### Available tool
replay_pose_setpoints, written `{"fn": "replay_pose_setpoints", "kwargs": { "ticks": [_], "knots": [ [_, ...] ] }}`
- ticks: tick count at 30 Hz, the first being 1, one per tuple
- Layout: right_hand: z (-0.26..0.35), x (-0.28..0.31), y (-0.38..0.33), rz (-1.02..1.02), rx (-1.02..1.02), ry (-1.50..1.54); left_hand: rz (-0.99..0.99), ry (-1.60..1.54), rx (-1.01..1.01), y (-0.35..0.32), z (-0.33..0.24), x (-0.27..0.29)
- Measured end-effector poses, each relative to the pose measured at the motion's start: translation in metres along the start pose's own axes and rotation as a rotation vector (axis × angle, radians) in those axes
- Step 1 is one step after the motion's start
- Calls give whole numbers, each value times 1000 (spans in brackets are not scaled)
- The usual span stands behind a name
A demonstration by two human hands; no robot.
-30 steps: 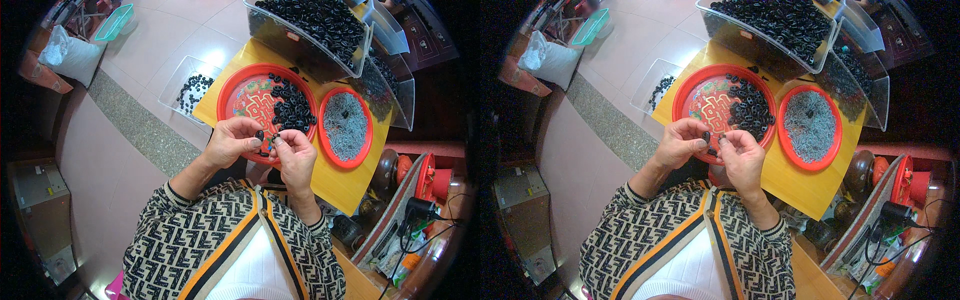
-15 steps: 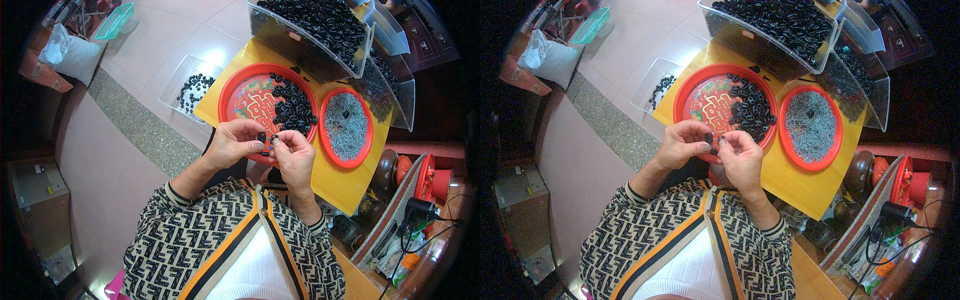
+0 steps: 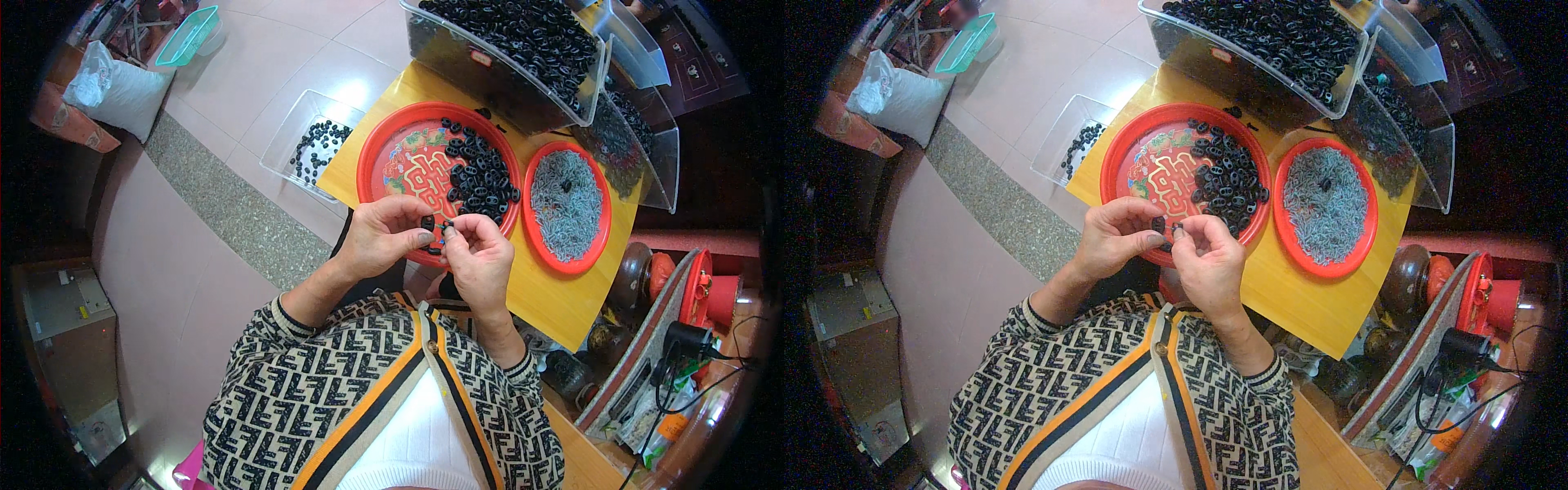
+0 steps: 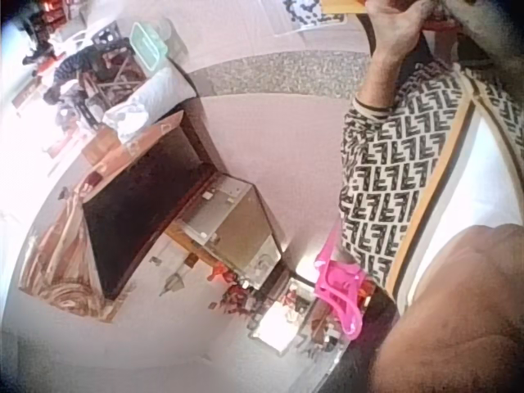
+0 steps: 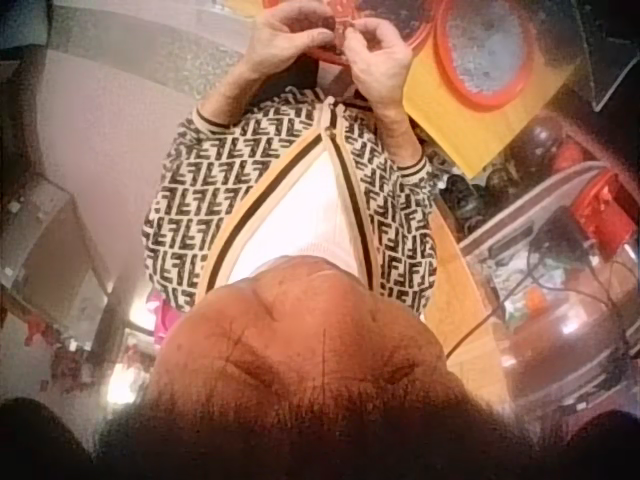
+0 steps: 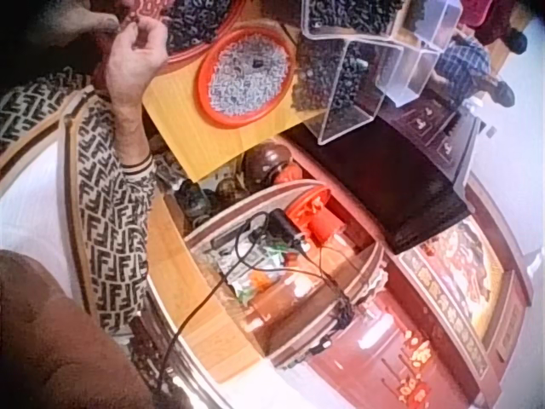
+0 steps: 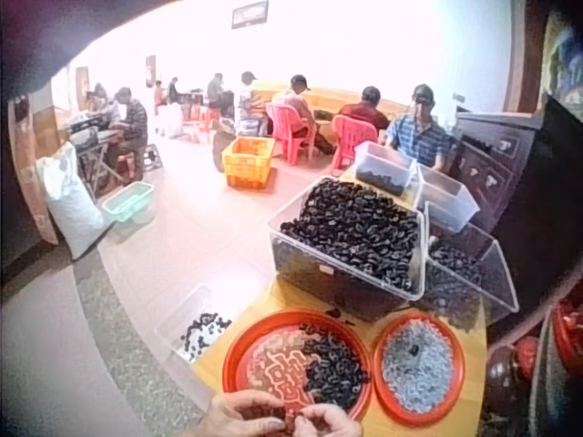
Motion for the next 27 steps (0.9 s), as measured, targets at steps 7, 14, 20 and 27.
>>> {"fn": "replay_pose_setpoints", "kwargs": {
  "ticks": [7,14,20,27],
  "knots": [
    [-4,0,2,30,-49,27,-11,8,32,-1,2,1],
    [-4,-3,3,73,-102,128,25,-42,28,0,5,-4],
    [-5,-4,3,94,-141,182,59,-35,34,0,5,-4],
    [-23,-3,10,352,-266,515,85,-32,58,-2,7,-1]
  ]
}}
Point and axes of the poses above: each hand's wrist, its own y-axis towards the middle knuckle, its own x-axis out of the back of the hand, z = x × y, the point moved 6 cm from there along y, towards the middle knuckle, and after that the axes turned 10 degrees about z, right-handed, at the moved point
